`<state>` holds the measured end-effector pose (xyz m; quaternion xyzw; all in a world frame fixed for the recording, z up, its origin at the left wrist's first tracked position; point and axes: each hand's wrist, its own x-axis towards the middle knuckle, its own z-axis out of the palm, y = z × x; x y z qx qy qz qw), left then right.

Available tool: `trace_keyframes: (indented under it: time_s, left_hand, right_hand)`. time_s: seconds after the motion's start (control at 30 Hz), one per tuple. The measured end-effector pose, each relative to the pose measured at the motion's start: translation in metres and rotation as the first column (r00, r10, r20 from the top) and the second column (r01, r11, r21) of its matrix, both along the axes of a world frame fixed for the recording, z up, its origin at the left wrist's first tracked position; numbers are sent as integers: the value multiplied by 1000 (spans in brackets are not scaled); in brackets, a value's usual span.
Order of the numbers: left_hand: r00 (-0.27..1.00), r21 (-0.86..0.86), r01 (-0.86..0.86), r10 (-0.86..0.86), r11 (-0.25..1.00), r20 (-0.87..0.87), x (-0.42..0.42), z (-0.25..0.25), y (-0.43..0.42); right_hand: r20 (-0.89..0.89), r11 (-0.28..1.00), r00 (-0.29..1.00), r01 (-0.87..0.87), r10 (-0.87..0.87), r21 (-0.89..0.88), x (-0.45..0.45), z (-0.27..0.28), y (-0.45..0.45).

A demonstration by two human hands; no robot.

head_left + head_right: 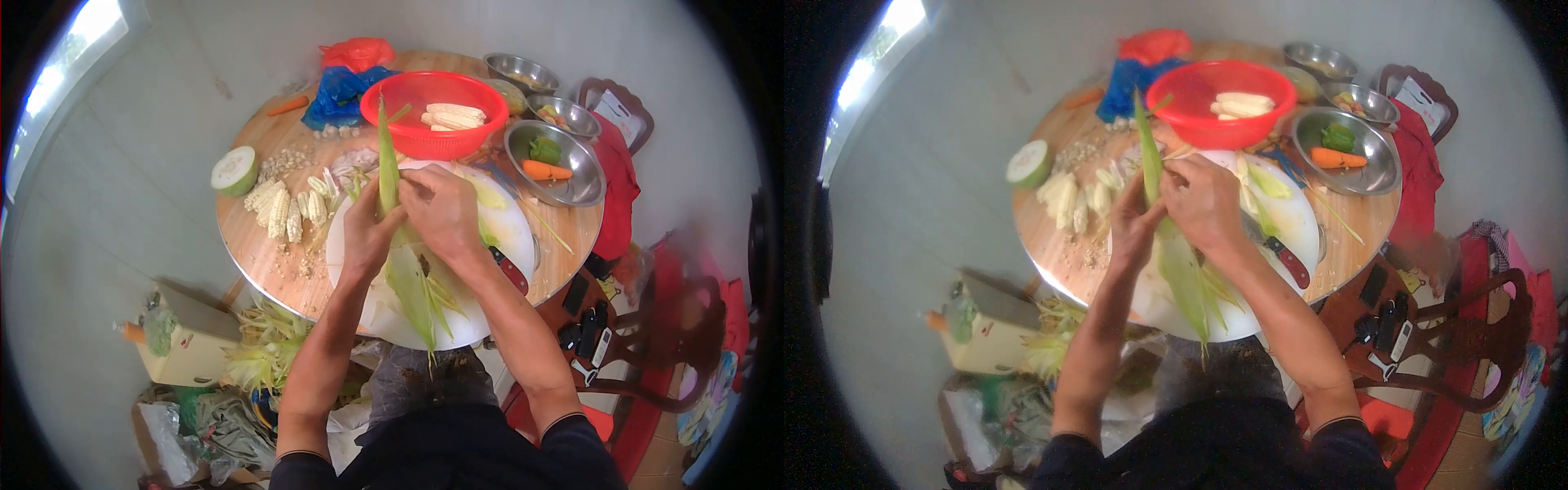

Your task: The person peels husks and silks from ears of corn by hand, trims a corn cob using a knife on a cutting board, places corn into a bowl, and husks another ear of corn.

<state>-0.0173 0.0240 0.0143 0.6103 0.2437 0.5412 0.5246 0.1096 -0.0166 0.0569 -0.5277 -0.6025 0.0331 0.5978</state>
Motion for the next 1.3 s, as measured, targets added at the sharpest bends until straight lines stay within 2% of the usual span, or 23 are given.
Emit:
trace_keyframes:
  time_s: [0.13, 0.2, 0.23, 0.27, 0.3, 0.4, 0.53, 0.6, 0.7, 0.83, 0.9, 1.1, 1.2, 1.3]
  left_hand:
    - [999, -26, 42, -42, 999, -2, 0, -4, 2]
    - [998, -21, 58, -58, 998, 0, 2, -5, 0]
    - [998, 16, 2, -1, 1000, -63, 4, -6, -1]
    - [990, 56, -54, 61, 997, -124, 6, -6, -2]
    - [991, 56, -53, 59, 997, -124, 8, -7, -2]
    - [986, 95, -104, 115, 990, -123, 12, -7, -3]
    - [988, 110, -117, 126, 987, -87, 11, -10, 0]
    - [988, 120, -116, 128, 986, -92, 8, -10, 0]
    - [989, 105, -126, 133, 986, -67, 7, -11, -4]
    - [987, 154, -122, 137, 980, -86, 11, -8, -10]
    - [986, 181, -133, 148, 975, -76, 12, -7, -11]
    - [983, 162, -134, 152, 978, -105, 11, -7, -16]
    - [979, 188, -133, 158, 973, -125, 11, -9, -16]
    - [968, 250, -170, 209, 953, -137, 14, -7, -19]
  right_hand:
    - [-47, 1000, 999, -12, 11, -19, 0, 5, -7]
    - [32, 994, 998, 55, -52, -92, 2, 6, -9]
    - [34, 994, 998, 58, -55, -90, 0, 8, -10]
    - [59, 985, 990, 133, -127, -111, -4, 10, -12]
    - [85, 970, 977, 207, -197, -132, -7, 11, -12]
    - [29, 954, 976, 218, -217, -208, -8, 12, -10]
    - [-42, 962, 980, 184, -197, -201, -7, 7, -8]
    - [-86, 986, 995, 32, -46, -161, -1, 3, -5]
    - [-105, 997, 994, 9, -16, -70, 1, 12, -9]
    - [-3, 999, 999, 35, -35, 2, 9, 21, -9]
    - [113, 996, 991, 57, -65, 73, 12, 17, -7]
    - [23, 1000, 999, 30, -31, 8, 14, 20, -11]
    - [-23, 999, 999, 23, -22, 49, 13, 22, -11]
    - [37, 998, 998, 53, -54, 30, 16, 24, -11]
